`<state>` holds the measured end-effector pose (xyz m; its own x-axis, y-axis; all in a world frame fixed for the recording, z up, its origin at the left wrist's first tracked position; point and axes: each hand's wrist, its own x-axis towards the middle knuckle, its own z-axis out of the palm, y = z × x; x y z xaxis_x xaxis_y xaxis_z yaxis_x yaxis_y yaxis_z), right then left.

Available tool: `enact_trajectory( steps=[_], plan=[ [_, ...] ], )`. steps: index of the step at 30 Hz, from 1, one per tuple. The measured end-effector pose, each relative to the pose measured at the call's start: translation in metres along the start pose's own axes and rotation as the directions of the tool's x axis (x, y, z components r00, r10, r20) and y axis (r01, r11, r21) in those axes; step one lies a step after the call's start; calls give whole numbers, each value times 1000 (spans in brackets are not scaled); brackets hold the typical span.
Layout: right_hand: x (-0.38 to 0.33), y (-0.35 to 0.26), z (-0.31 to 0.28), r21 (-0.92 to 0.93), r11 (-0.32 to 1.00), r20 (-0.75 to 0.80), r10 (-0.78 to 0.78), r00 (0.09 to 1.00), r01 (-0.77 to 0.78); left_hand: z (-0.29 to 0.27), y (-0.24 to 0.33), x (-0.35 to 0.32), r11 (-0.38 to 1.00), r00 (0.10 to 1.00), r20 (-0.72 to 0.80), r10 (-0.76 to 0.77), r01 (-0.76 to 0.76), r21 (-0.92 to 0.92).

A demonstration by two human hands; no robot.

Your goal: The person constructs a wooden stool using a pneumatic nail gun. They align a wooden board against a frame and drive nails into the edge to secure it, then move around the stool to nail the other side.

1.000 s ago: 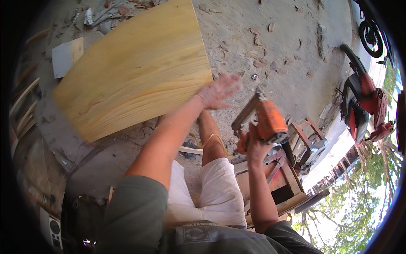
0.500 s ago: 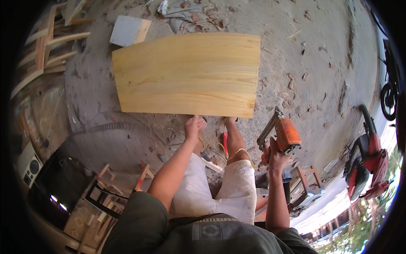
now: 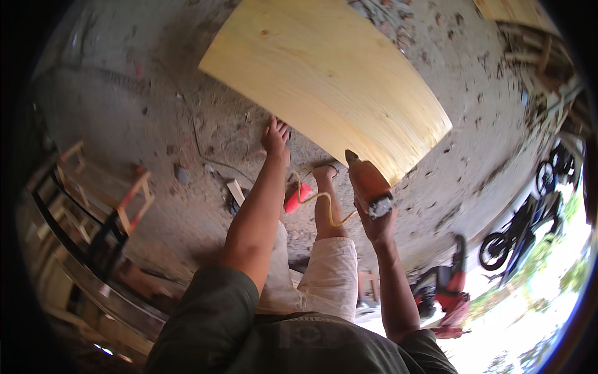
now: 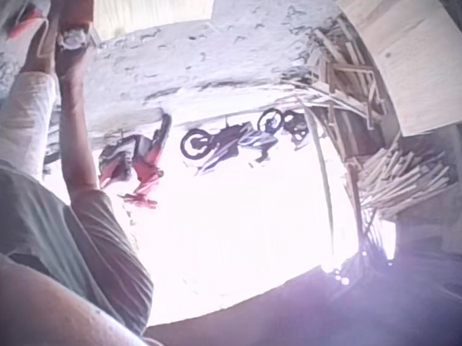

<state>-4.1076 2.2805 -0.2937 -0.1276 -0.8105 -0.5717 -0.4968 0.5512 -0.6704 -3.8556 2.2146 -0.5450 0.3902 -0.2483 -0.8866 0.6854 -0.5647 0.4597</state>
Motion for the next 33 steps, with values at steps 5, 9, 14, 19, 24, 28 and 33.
enact_trajectory(
  steps=[5,9,14,19,24,28,33],
  plan=[
    [66,-83,75,-205,962,129,-155,979,179,-16,56,36,995,985,157,72,-59,-84],
    [113,-114,133,-330,919,191,-157,969,214,-23,83,62,985,967,237,96,-57,-162],
    [162,-147,203,-446,891,229,20,973,87,-28,92,83,960,960,245,138,-68,-273],
    [188,-137,227,-514,832,264,-77,961,208,-30,99,88,962,950,290,113,-32,-271],
    [195,-128,234,-548,793,295,-115,948,267,-34,95,101,913,932,293,215,-86,-399],
    [195,-131,238,-551,791,283,-123,951,266,-36,93,109,911,917,309,253,-117,-397],
    [184,-156,220,-491,870,175,41,984,51,-41,123,104,946,929,295,222,-132,-297]
  ],
)
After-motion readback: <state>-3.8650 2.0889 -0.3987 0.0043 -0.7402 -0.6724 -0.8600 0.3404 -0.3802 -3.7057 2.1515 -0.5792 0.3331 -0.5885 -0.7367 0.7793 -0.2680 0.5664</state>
